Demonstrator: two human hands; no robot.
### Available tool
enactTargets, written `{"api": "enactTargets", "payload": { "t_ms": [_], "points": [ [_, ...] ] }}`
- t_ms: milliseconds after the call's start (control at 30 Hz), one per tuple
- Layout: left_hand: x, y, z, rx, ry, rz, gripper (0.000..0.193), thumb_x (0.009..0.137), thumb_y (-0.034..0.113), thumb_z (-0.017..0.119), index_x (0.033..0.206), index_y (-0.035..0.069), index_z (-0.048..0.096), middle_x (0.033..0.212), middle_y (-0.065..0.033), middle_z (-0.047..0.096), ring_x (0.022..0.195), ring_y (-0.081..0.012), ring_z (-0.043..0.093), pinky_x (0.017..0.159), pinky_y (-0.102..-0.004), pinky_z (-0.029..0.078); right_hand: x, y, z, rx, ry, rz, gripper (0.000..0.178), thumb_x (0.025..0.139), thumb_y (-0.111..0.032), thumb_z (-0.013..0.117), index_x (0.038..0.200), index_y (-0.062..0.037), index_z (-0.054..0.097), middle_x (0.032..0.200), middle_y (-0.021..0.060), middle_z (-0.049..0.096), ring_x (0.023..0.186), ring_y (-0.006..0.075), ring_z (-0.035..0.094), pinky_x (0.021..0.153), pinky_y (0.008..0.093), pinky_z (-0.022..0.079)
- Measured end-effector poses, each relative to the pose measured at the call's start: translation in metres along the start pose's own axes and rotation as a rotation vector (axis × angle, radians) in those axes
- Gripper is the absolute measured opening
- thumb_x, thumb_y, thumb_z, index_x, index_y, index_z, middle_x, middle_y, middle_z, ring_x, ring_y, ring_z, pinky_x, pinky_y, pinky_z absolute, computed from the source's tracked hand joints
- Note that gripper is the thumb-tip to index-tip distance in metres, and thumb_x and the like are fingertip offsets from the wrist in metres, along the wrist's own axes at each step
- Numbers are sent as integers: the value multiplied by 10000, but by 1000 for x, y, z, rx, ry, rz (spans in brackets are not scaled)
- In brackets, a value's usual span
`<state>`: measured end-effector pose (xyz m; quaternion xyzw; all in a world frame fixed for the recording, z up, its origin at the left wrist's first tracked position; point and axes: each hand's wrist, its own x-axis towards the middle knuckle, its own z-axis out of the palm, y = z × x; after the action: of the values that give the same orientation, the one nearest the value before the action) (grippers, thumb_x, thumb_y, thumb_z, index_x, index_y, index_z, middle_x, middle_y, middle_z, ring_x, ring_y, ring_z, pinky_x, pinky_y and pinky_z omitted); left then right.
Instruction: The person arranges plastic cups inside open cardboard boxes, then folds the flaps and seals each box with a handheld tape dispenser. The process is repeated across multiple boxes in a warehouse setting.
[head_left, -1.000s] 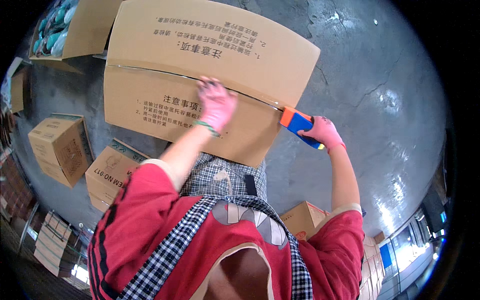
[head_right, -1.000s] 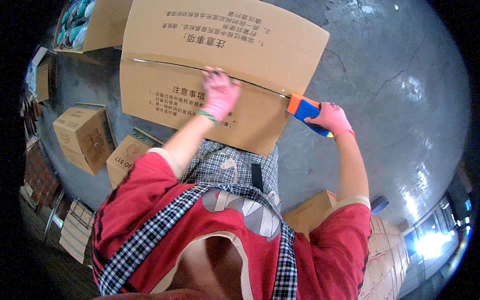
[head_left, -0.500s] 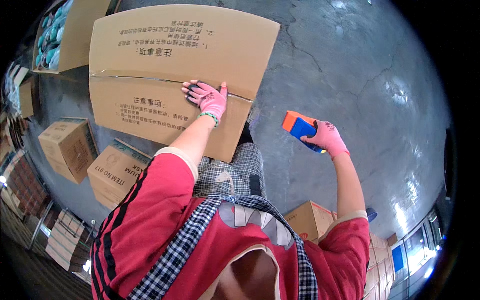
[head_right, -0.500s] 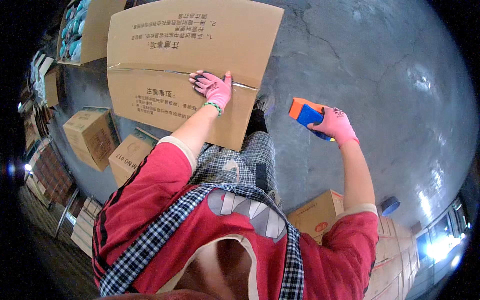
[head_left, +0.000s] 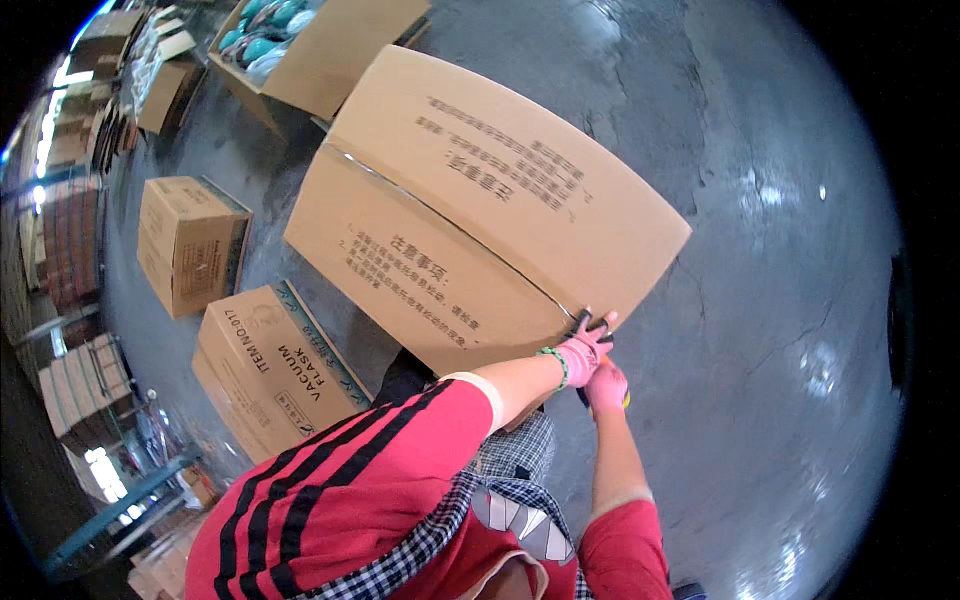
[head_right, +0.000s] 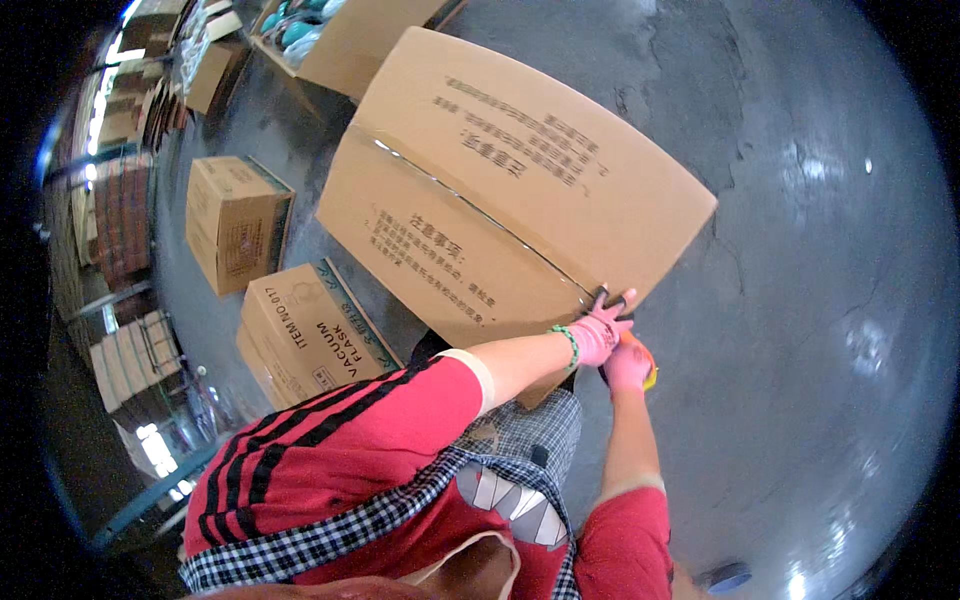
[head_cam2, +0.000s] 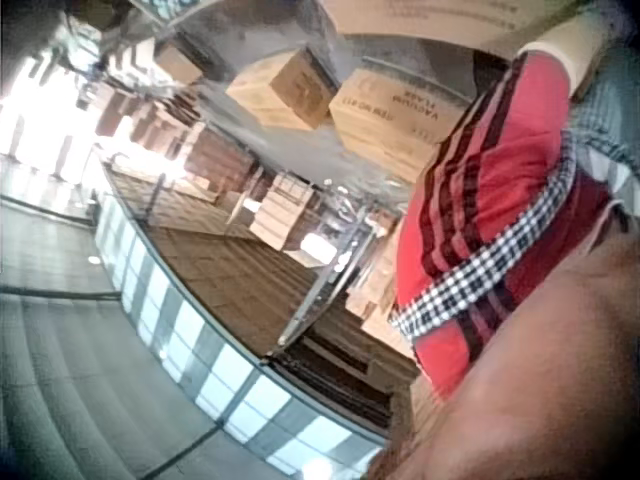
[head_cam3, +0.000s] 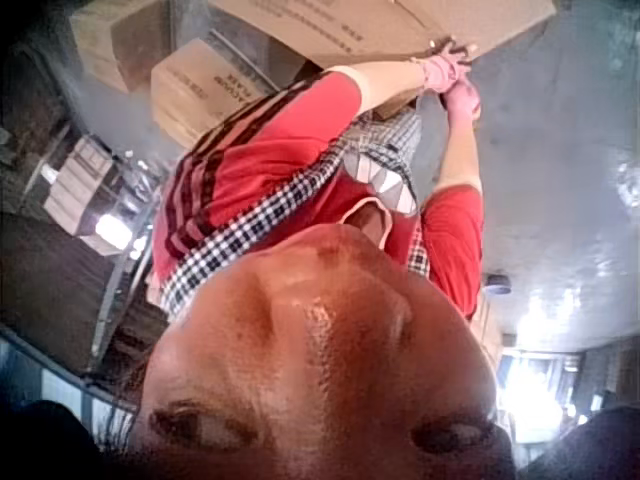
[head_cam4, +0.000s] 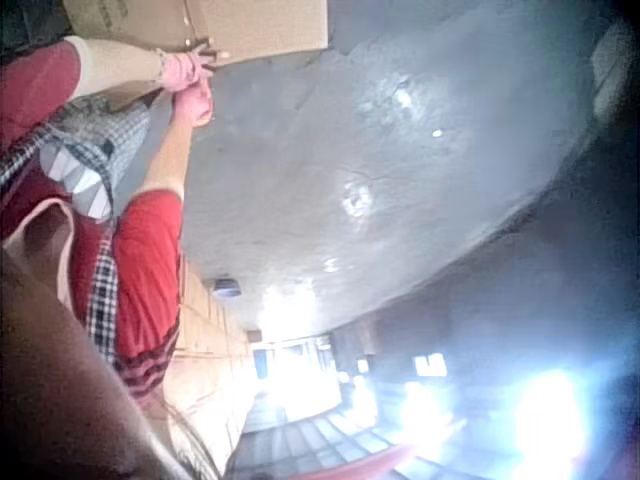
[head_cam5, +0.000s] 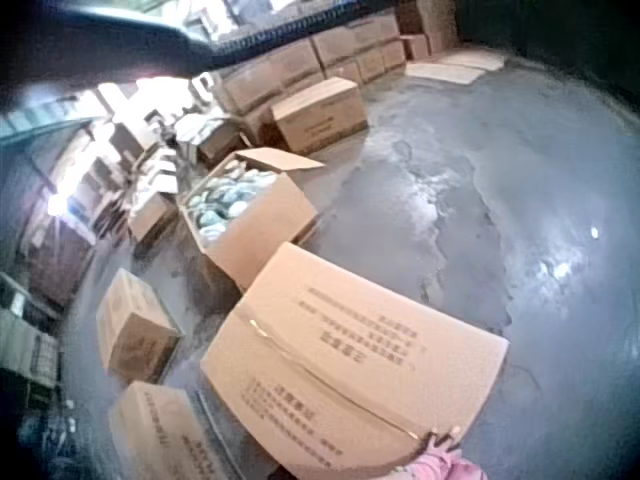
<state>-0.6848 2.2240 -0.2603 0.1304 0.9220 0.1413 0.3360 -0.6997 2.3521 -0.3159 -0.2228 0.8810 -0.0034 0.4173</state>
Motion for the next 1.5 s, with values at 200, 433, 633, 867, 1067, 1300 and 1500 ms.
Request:
{"api": "enactTargets", "payload": {
  "t_ms": [200,433,633,867,1067,1300,1500],
  "points": [
    [-92,-98,16,-98,397,-103,533,708,369,520,1160,100,435,1295,-72,316,1209,-333,219,931,-543,203,-171,0,11,-81,300,65,606,614,-473,621,913,47,530,837,227,572,804,323,559,747,401,430],
    [-321,-265,26,-333,166,-256,557,764,392,451,1190,38,391,1232,-198,369,1176,-288,323,963,-354,275,-293,-50,56,861,372,873,492,629,-407,685,746,61,589,648,72,577,596,135,520,560,278,420],
    [-608,-327,115,-855,648,-1290,550,804,417,356,1188,26,395,1185,-181,431,1105,-305,403,938,-372,302,-250,-102,6,836,74,619,468,625,-372,700,750,65,589,668,89,587,576,136,533,533,275,430],
    [-733,-132,334,-606,-48,-1350,210,785,124,404,961,40,483,943,-195,518,856,-346,540,697,-420,456,-134,-250,-60,910,-32,103,471,619,-326,720,805,78,565,701,100,591,563,157,563,504,280,459],
    [-692,-69,359,-1520,416,-1494,242,794,159,411,993,37,477,973,-197,507,862,-342,534,706,-413,455,-113,-398,-44,443,-88,-180,581,598,-388,714,914,70,544,826,123,594,675,190,585,603,310,474],
    [-716,-177,364,-1629,537,-1370,284,804,199,419,1030,34,470,1009,-200,494,869,-336,528,716,-404,453,-128,-557,-36,-79,-156,-210,730,556,-509,669,975,71,526,938,204,571,860,274,571,743,333,440],
    [-789,-436,253,-1575,837,-1274,565,797,450,411,1099,-25,452,1086,-245,485,1019,-331,468,858,-363,364,-85,-600,-42,77,-18,40,663,551,-515,675,877,55,583,858,182,603,793,263,597,692,347,463]
  ]
}}
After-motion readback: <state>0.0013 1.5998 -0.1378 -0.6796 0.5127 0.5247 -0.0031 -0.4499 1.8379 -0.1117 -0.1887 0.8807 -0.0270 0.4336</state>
